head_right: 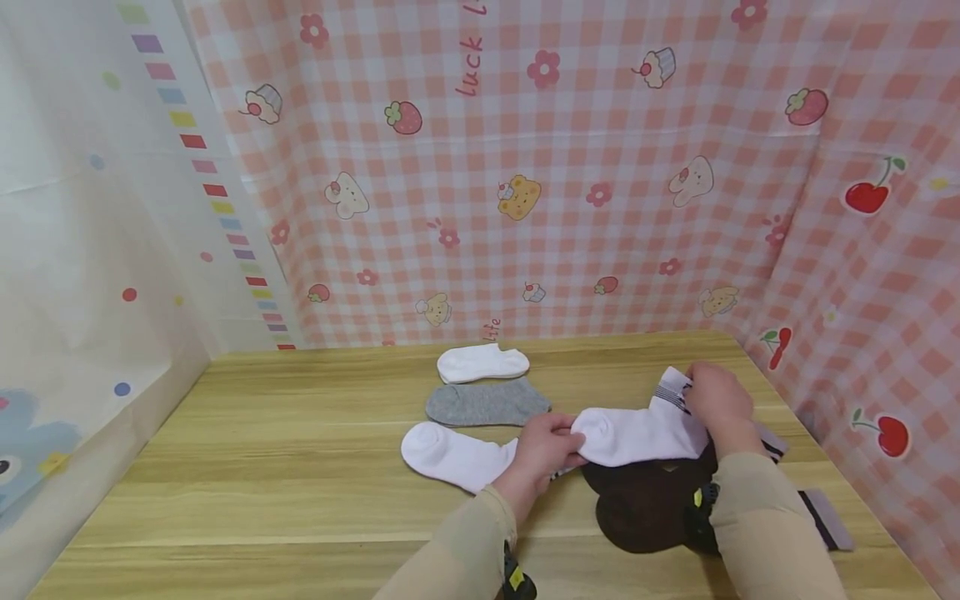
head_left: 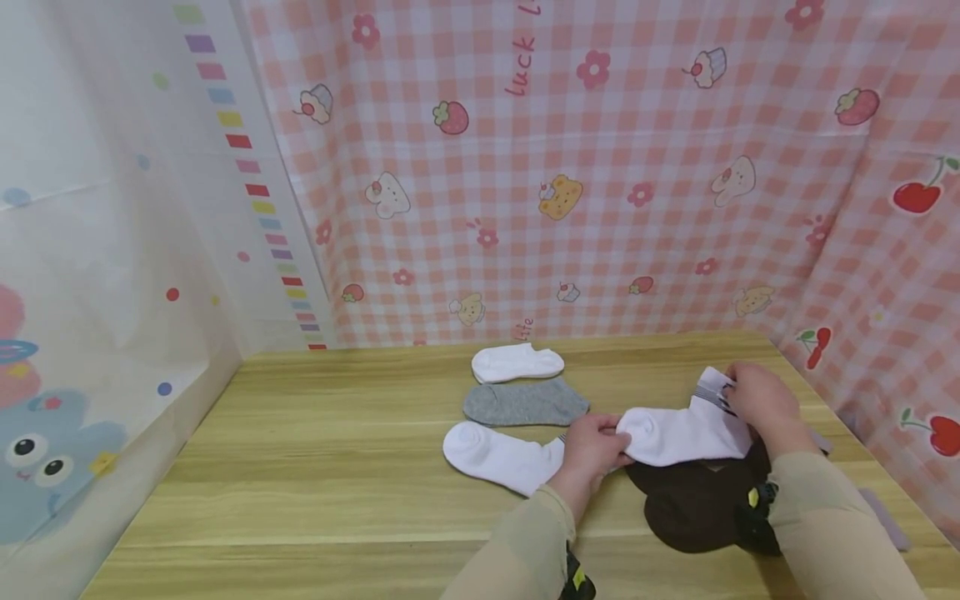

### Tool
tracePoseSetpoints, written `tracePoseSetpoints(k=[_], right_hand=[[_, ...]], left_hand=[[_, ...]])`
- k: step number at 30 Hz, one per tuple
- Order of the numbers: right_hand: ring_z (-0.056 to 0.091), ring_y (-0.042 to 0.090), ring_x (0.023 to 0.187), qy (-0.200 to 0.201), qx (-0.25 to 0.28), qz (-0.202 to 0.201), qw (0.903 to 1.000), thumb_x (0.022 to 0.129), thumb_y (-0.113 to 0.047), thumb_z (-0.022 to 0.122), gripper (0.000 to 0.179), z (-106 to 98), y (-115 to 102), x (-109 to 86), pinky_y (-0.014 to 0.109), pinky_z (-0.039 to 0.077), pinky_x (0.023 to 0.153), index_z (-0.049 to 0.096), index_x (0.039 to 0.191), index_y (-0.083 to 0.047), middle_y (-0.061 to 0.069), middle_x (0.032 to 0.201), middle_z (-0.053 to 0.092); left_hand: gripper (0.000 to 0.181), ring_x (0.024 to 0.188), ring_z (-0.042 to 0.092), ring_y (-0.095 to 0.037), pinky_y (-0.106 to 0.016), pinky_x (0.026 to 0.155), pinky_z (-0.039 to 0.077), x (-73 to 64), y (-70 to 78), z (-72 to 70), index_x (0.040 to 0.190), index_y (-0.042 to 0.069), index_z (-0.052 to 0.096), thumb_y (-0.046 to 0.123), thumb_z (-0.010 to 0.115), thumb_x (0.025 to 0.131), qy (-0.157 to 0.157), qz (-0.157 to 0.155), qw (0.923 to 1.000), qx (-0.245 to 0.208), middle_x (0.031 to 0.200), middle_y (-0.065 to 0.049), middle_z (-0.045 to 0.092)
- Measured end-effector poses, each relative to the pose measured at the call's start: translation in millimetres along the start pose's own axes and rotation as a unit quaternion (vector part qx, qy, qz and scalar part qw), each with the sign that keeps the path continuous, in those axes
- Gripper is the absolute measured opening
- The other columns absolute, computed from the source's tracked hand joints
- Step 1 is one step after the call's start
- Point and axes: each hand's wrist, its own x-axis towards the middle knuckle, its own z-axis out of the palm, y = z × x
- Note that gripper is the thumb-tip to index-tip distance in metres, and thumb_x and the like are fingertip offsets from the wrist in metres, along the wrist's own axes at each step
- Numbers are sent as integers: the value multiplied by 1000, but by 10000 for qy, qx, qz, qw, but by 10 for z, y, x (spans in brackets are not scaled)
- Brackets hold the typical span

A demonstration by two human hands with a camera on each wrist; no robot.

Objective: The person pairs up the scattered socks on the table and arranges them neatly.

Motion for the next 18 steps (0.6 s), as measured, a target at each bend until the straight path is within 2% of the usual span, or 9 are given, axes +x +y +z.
tracePoseSetpoints(k=[7, 13, 18], right_hand=[[55, 37, 79, 205, 234, 103, 9995, 95, -6, 57, 20, -61, -35, -39, 48, 46, 64, 53, 106, 10, 25, 92, 60], [57, 45, 90, 443, 267, -176, 9985, 96, -6, 55, 32, -97, -55, -66, 59, 47, 75, 50, 118, 17, 34, 104, 58], [56, 48, 92, 497, 368, -249, 9978, 97, -6, 54, 35, -124, -87, -96, 60, 46, 77, 49, 120, 20, 37, 106, 56]], left_hand=[[18, 68, 65, -18, -35, 63, 59, -33, 23, -44, 100, -8, 68, -15, 64, 84, 74, 288, 9994, -200, 79, -8, 65], [18, 69, 63, -16, -36, 65, 59, -64, 80, -118, 103, -10, 68, -13, 63, 86, 10, 569, 9982, -196, 82, -8, 65], [18, 70, 62, -13, -38, 68, 59, -71, 121, -169, 103, -10, 68, -13, 63, 86, 17, 798, 9967, -120, 81, -8, 66]])
